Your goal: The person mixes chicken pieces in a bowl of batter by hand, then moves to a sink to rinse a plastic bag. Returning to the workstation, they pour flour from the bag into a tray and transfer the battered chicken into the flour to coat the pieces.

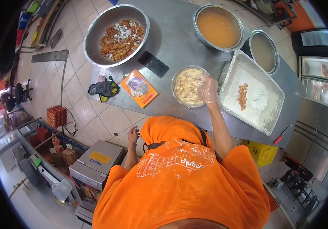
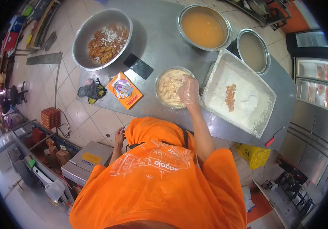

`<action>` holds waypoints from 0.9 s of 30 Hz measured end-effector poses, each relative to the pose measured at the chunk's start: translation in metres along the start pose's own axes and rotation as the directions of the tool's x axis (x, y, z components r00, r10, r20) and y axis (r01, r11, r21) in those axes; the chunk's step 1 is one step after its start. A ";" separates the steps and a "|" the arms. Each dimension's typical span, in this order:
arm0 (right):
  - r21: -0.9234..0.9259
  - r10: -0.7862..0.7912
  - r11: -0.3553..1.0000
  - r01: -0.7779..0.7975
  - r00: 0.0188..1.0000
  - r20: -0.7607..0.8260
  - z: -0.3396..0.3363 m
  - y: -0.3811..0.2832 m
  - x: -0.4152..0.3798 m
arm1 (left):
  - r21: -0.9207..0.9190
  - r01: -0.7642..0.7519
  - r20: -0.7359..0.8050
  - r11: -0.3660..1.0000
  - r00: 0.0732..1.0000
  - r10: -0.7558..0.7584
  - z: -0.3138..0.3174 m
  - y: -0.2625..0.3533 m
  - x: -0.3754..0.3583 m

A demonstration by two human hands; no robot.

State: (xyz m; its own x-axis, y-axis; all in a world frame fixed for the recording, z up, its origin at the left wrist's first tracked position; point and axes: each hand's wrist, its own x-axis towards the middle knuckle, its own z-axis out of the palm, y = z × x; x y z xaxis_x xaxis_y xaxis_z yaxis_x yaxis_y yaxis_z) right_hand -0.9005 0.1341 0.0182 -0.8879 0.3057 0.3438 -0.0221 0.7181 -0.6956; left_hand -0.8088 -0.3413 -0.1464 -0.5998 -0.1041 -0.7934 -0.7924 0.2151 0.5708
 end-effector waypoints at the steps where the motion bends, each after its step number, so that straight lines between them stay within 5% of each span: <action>1: -0.015 0.052 0.999 -0.052 0.999 0.009 -0.003 -0.004 0.000 | -0.001 0.000 0.000 1.000 1.000 0.000 0.000 0.002 -0.001; 6: -0.042 0.239 0.971 -0.236 0.956 0.169 -0.027 -0.036 0.022 | -0.004 -0.005 0.011 1.000 1.000 0.005 0.001 0.004 0.000; 8: -0.013 0.528 0.841 -0.541 0.815 0.236 -0.017 -0.018 0.015 | 0.019 -0.008 0.009 1.000 1.000 0.008 0.003 0.005 -0.001; 9: -0.013 0.529 0.841 -0.542 0.815 0.235 -0.016 -0.016 0.015 | 0.041 -0.011 0.005 0.999 1.000 0.011 0.003 0.005 -0.002; 11: -0.092 0.095 0.993 -0.071 0.952 0.290 -0.012 -0.018 0.017 | 0.044 -0.014 0.016 0.999 1.000 0.013 0.003 0.005 -0.002; 16: -0.339 0.321 0.926 -0.164 0.815 0.483 0.010 -0.039 0.012 | 0.065 -0.025 0.025 0.998 0.999 0.023 0.002 0.008 -0.001; 18: -0.506 0.332 0.862 0.039 0.710 0.621 0.017 -0.043 0.011 | 0.056 -0.033 0.021 0.998 0.999 0.032 0.002 0.009 -0.001; 24: -0.516 0.219 0.855 0.046 0.870 0.441 0.032 -0.019 -0.011 | 0.079 0.000 0.033 0.997 0.999 -0.003 0.002 0.009 0.001; 27: -0.479 0.248 0.878 0.008 0.848 0.468 0.033 -0.010 -0.010 | 0.051 -0.009 0.028 0.999 1.000 0.007 0.004 0.009 -0.002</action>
State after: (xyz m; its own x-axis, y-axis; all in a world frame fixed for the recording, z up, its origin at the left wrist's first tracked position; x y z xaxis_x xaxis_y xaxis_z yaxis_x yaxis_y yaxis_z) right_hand -0.9069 0.1031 0.0008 -0.9738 0.1443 -0.1759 0.1934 0.9324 -0.3054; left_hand -0.8142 -0.3356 -0.1409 -0.6024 -0.0756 -0.7946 -0.7804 0.2647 0.5664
